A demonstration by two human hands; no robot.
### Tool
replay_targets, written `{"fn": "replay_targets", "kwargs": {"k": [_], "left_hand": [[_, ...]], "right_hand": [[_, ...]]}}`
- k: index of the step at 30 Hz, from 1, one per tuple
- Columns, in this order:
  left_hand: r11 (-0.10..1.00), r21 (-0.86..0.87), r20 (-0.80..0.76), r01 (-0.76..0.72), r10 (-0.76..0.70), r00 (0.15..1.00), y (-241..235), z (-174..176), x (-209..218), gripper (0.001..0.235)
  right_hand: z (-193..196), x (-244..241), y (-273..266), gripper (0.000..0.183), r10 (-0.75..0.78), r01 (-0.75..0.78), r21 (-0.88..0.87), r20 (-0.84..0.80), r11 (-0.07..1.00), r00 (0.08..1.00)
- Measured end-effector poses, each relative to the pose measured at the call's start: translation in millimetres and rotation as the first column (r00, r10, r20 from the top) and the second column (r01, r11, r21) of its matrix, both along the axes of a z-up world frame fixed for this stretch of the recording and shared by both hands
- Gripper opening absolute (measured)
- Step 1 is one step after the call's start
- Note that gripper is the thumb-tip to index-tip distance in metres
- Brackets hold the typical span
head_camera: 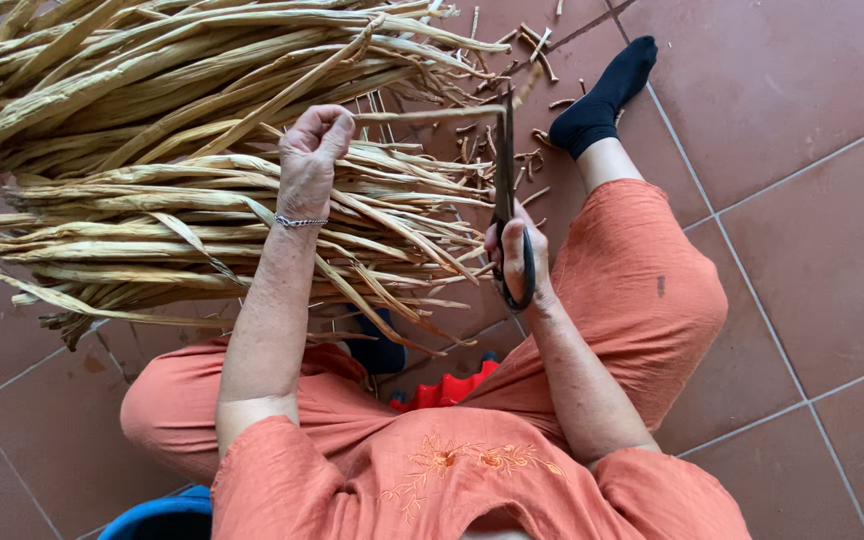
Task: The person sits on a low stool and uses shears to cut dried plant stalks into shorter pieces. They hold the stalks with one hand and repeatedly snip them, dropping the cut pieces onto the tiled floor.
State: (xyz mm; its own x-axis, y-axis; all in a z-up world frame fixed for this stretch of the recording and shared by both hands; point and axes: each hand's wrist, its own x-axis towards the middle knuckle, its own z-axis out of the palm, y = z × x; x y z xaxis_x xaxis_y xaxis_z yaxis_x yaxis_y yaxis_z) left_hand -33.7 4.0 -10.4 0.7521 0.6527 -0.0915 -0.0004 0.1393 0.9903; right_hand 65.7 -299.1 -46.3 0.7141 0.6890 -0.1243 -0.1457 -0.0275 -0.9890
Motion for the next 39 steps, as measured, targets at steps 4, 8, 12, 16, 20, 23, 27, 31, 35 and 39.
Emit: {"fn": "replay_targets", "kwargs": {"k": [4,8,12,16,20,23,27,31,35,39], "left_hand": [[0.998,0.03,-0.038,0.062,-0.06,0.997,-2.3,1.3,1.2,0.007],[0.911,0.397,-0.134,0.113,-0.064,0.989,-10.4,6.8,2.6,0.005],[0.311,0.897,-0.311,0.314,-0.06,0.949,-12.9,14.3,3.6,0.011],[0.243,0.937,-0.291,0.25,0.15,0.945,12.8,12.6,26.6,0.021],[0.052,0.987,-0.162,0.154,0.391,0.906,49.0,-3.5,52.4,0.029],[0.048,0.977,-0.209,0.209,0.438,0.875,65.0,-16.9,63.0,0.022],[0.237,0.971,-0.103,0.015,0.362,0.927,62.5,-24.7,56.5,0.005],[0.788,0.613,-0.274,0.063,0.137,0.952,42.3,-13.9,29.4,0.013],[0.749,0.657,-0.201,0.09,0.059,0.978,15.9,4.1,11.5,0.01],[0.711,0.695,-0.167,0.107,0.016,0.986,-4.0,17.1,5.0,0.007]], "right_hand": [[11.8,0.9,-0.8,0.079,-0.063,0.051,-0.125,-0.088,0.991,0.994],[11.8,-2.6,-3.9,0.069,-0.148,0.129,-0.133,-0.141,0.983,0.979],[4.8,5.1,-5.9,0.064,-0.188,0.185,-0.044,-0.059,0.982,0.98],[-0.4,-2.4,-3.9,0.064,-0.246,0.257,0.03,-0.205,0.966,0.947],[-0.4,2.4,-2.8,0.072,-0.339,0.35,0.106,-0.105,0.931,0.935],[2.0,8.2,-5.7,0.077,-0.296,0.298,0.128,-0.033,0.946,0.955],[2.8,4.4,-7.0,0.081,-0.083,0.082,0.1,0.012,0.992,0.996],[2.4,-6.8,1.7,0.086,0.098,-0.097,0.054,-0.019,0.994,0.995],[3.1,-16.8,14.6,0.086,0.207,-0.207,-0.04,-0.014,0.977,0.978],[7.3,-18.2,29.7,0.075,0.235,-0.186,-0.19,0.279,0.964,0.931]]}}
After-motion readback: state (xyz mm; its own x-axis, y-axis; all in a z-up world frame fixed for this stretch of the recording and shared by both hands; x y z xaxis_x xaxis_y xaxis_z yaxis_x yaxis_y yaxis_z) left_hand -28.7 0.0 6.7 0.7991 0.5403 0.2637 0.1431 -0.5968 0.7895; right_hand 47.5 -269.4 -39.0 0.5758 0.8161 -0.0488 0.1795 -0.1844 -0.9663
